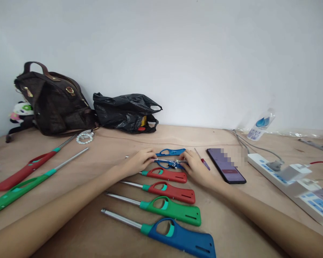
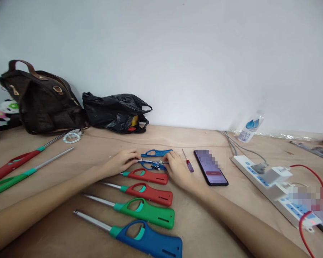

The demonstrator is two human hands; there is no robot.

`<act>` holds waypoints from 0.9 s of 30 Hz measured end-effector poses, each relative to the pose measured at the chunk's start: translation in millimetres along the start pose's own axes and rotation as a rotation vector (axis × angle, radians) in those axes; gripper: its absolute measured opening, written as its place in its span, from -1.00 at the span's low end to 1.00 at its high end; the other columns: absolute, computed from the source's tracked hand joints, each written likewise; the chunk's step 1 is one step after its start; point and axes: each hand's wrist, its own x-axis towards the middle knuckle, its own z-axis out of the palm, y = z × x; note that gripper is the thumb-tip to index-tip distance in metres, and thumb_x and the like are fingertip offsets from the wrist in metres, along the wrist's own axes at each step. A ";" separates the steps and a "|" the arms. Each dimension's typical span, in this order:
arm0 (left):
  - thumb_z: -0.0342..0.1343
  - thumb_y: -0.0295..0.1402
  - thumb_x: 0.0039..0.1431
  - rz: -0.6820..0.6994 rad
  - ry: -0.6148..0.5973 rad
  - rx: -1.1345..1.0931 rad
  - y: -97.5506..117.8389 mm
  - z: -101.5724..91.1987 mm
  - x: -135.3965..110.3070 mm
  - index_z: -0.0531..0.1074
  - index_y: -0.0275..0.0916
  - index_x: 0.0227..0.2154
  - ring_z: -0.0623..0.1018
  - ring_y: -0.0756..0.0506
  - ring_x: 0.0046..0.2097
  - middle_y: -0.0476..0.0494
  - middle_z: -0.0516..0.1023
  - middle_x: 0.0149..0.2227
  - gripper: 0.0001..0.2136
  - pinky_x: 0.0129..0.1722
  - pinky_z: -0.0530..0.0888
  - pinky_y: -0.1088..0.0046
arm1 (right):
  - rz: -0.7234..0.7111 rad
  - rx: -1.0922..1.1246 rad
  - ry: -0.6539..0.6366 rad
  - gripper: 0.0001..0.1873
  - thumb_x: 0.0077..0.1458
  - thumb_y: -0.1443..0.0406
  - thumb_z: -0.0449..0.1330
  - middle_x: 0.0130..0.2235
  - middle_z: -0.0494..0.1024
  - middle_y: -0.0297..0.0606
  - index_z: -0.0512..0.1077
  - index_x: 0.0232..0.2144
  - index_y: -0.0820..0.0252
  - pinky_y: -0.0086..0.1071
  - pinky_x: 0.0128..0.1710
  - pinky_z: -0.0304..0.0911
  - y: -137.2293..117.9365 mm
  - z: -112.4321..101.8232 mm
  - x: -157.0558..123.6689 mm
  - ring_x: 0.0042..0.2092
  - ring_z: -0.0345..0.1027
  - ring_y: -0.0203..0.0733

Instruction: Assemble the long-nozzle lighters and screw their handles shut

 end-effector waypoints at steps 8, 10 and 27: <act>-0.02 -0.48 0.24 0.003 0.003 0.017 -3.7 2.2 -0.1 0.48 -0.29 -0.30 0.48 -0.08 -0.25 -0.14 0.45 -0.30 -0.84 -0.23 0.38 0.48 | -0.005 -0.002 -0.009 -0.92 0.15 0.44 0.10 -0.23 0.43 -0.19 0.32 -0.33 0.17 -0.20 -0.12 0.22 2.8 5.2 0.5 -0.15 0.29 -0.08; -0.02 -0.47 0.25 -0.001 -0.002 0.014 -4.1 1.8 -0.1 0.49 -0.29 -0.29 0.49 -0.08 -0.25 -0.14 0.46 -0.28 -0.83 -0.23 0.39 0.47 | -0.007 -0.005 -0.011 -0.92 0.15 0.43 0.11 -0.22 0.43 -0.19 0.34 -0.33 0.18 -0.20 -0.12 0.22 3.0 5.5 0.6 -0.14 0.28 -0.08; -0.03 -0.52 0.11 -0.039 -0.063 -0.043 11.0 -7.5 2.3 0.51 -0.29 -0.39 0.47 -0.06 -0.33 -0.11 0.47 -0.37 -0.81 -0.32 0.34 0.51 | -0.067 0.076 -0.088 -0.89 0.11 0.46 0.16 -0.23 0.48 -0.21 0.41 -0.32 0.18 -0.24 -0.13 0.22 13.9 -2.0 3.1 -0.17 0.35 -0.13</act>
